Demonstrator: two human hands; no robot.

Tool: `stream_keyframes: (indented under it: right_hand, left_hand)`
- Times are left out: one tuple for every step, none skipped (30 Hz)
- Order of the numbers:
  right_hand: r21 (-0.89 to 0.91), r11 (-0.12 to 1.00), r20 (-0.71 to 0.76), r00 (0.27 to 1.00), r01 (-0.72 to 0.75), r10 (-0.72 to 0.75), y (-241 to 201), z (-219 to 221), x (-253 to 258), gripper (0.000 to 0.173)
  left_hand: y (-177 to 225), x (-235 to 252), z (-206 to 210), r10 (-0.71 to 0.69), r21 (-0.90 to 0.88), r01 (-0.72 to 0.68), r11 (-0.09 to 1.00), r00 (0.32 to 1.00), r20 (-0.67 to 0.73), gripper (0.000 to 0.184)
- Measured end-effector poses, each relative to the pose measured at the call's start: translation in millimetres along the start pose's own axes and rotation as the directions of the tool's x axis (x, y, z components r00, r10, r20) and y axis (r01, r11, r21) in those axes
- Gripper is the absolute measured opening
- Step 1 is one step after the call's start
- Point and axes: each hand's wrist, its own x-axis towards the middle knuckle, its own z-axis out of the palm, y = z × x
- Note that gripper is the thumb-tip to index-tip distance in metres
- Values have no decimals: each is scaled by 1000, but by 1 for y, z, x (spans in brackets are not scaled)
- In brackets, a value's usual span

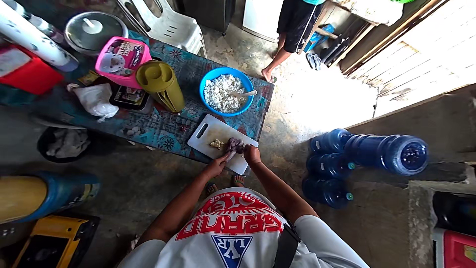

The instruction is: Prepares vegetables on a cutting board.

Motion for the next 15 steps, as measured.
stream_keyframes:
  right_hand:
    - [3,1000,-7,1000,2,-2,0,0,0,19]
    - [8,1000,-10,1000,5,-5,0,0,0,19]
    - [8,1000,-11,1000,10,-10,0,0,0,19]
    - [12,1000,-14,1000,18,-18,0,0,0,19]
    - [23,999,-20,999,29,-28,0,0,-1,20]
    - [28,999,-21,999,35,-34,0,-1,-1,21]
    - [27,999,-21,999,37,-36,1,-1,-1,21]
    - [22,999,-19,999,34,-34,2,0,0,21]
    - [16,999,-14,1000,29,-28,3,1,1,21]
    - [10,1000,-8,1000,21,-21,3,2,1,20]
    - [8,1000,-2,1000,11,-11,2,1,1,20]
    - [10,1000,1,1000,0,0,2,1,1,20]
    - [12,1000,2,1000,-9,9,3,2,1,20]
    - [14,1000,2,1000,-14,14,2,2,2,20]
    - [13,1000,-1,1000,-14,14,2,2,1,20]
  left_hand:
    - [7,-5,1,23,112,-20,994,999,-27,53]
    - [16,-12,2,38,195,-31,980,999,-33,54]
    - [24,-18,5,48,251,-37,967,998,-40,55]
    - [32,-25,7,52,294,-36,955,997,-48,55]
    - [39,-30,8,48,323,-29,946,998,-51,55]
    - [45,-33,9,40,349,-20,937,998,-52,56]
    - [49,-36,10,28,371,-7,928,998,-50,56]
    - [52,-37,11,10,390,8,921,999,-45,57]
    - [54,-37,13,-5,406,23,913,999,-44,57]
    - [55,-37,15,-19,419,38,907,999,-48,57]
    - [55,-36,18,-34,429,54,902,998,-52,58]
    - [55,-36,21,-43,433,64,899,997,-57,58]
    - [54,-34,24,-50,433,72,898,997,-61,58]
    - [53,-32,26,-56,433,78,898,996,-63,58]
    - [52,-29,29,-66,435,87,896,996,-64,58]
